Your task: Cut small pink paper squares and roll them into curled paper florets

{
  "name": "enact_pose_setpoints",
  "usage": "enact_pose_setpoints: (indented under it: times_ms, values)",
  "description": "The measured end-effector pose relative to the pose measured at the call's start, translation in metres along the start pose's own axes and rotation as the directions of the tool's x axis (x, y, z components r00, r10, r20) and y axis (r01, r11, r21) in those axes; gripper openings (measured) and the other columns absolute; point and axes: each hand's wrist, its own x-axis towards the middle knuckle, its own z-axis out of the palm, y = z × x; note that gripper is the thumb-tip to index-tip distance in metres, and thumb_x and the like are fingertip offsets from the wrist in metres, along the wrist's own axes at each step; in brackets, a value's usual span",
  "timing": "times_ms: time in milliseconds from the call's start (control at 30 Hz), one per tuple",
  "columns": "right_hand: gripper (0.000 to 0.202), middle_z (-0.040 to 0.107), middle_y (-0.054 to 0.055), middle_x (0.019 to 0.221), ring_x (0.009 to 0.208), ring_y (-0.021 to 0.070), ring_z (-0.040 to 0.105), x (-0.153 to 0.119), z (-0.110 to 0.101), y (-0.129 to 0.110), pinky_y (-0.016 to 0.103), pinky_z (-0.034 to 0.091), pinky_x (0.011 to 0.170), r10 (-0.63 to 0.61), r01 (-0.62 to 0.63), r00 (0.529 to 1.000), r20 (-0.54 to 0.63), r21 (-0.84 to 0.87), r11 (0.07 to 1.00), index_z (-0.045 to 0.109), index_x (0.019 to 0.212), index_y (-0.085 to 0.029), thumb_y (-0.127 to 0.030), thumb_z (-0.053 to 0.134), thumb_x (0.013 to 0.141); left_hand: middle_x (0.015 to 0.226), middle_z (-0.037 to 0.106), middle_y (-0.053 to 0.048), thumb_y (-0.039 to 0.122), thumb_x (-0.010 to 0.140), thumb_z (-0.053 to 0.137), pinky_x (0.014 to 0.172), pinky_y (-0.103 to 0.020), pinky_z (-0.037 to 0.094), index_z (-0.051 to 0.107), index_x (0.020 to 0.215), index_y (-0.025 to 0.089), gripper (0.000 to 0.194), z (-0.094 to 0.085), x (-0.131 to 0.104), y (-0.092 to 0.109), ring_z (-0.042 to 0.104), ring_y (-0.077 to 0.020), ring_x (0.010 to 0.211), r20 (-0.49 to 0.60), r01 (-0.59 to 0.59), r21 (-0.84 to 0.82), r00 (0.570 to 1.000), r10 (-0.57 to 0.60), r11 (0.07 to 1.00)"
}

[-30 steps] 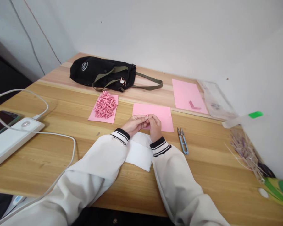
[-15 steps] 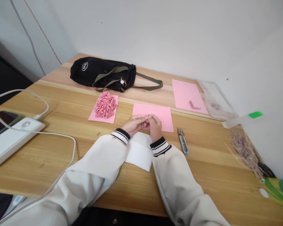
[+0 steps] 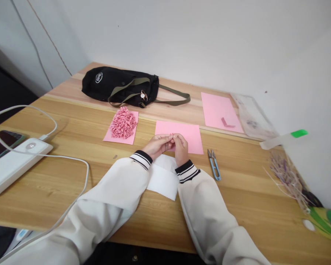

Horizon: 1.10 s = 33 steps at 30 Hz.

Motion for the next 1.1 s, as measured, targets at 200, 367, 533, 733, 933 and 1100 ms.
enact_pose_setpoints:
  times_ms: [200, 367, 533, 733, 933, 1100]
  values:
    - [0.022, 0.045, -0.004, 0.057, 0.053, 0.0102, 0.044, -0.0004, -0.0009, -0.0008, 0.024, 0.039, 0.051, -0.035, 0.035, 0.999, 0.018, -0.020, 0.999, 0.047, 0.062, -0.019, -0.036, 0.044, 0.077, 0.055, 0.056, 0.001, 0.027, 0.060, 0.076, 0.054, -0.020, 0.041, 0.062, 0.063, 0.008, 0.024, 0.0012, -0.0002, 0.0004, 0.048, -0.0044, 0.050, -0.003, -0.006, -0.001, 1.000, 0.006, 1.000]
    - [0.022, 0.045, -0.004, 0.057, 0.054, 0.0100, 0.044, -0.0003, -0.0002, -0.0015, 0.024, 0.039, 0.051, -0.037, 0.037, 0.999, 0.008, -0.023, 0.999, 0.046, 0.062, -0.019, -0.035, 0.043, 0.077, 0.055, 0.056, 0.001, 0.028, 0.061, 0.075, 0.054, -0.020, 0.041, 0.061, 0.063, 0.008, 0.024, 0.0016, -0.0002, 0.0004, 0.048, -0.0047, 0.050, -0.009, 0.006, -0.002, 1.000, -0.006, 1.000]
    - [0.022, 0.044, -0.004, 0.057, 0.051, 0.0093, 0.043, -0.0005, 0.0004, -0.0024, 0.024, 0.038, 0.049, -0.021, 0.021, 1.000, 0.008, -0.011, 1.000, 0.046, 0.062, -0.020, -0.036, 0.044, 0.076, 0.054, 0.055, 0.001, 0.029, 0.061, 0.075, 0.054, -0.020, 0.042, 0.061, 0.063, 0.008, 0.025, 0.0014, 0.0004, 0.0002, 0.049, -0.0050, 0.050, -0.003, 0.006, 0.000, 1.000, -0.006, 1.000]
    - [0.022, 0.045, -0.004, 0.057, 0.051, 0.0089, 0.044, -0.0007, -0.0003, -0.0013, 0.023, 0.039, 0.049, -0.025, 0.025, 1.000, 0.008, -0.003, 1.000, 0.046, 0.061, -0.019, -0.034, 0.044, 0.077, 0.055, 0.056, 0.001, 0.027, 0.062, 0.074, 0.054, -0.019, 0.042, 0.061, 0.064, 0.008, 0.024, 0.0012, 0.0006, 0.0001, 0.049, -0.0049, 0.050, 0.002, 0.000, -0.001, 1.000, 0.000, 1.000]
    - [0.023, 0.044, -0.005, 0.056, 0.049, 0.0083, 0.043, 0.0001, -0.0001, -0.0009, 0.024, 0.038, 0.048, -0.021, 0.021, 1.000, 0.020, 0.016, 1.000, 0.045, 0.060, -0.019, -0.035, 0.044, 0.077, 0.054, 0.055, 0.001, 0.027, 0.063, 0.074, 0.054, -0.020, 0.042, 0.061, 0.064, 0.008, 0.023, 0.0008, 0.0002, 0.0000, 0.049, -0.0051, 0.050, -0.001, 0.007, -0.005, 1.000, -0.007, 1.000]
    - [0.022, 0.044, -0.005, 0.057, 0.050, 0.0083, 0.044, -0.0003, 0.0003, -0.0014, 0.023, 0.038, 0.048, -0.017, 0.017, 1.000, 0.008, 0.012, 1.000, 0.045, 0.061, -0.019, -0.034, 0.045, 0.076, 0.055, 0.056, 0.001, 0.027, 0.063, 0.074, 0.054, -0.020, 0.042, 0.061, 0.064, 0.008, 0.023, 0.0008, 0.0001, -0.0002, 0.049, -0.0053, 0.050, 0.000, 0.008, -0.010, 1.000, -0.008, 1.000]
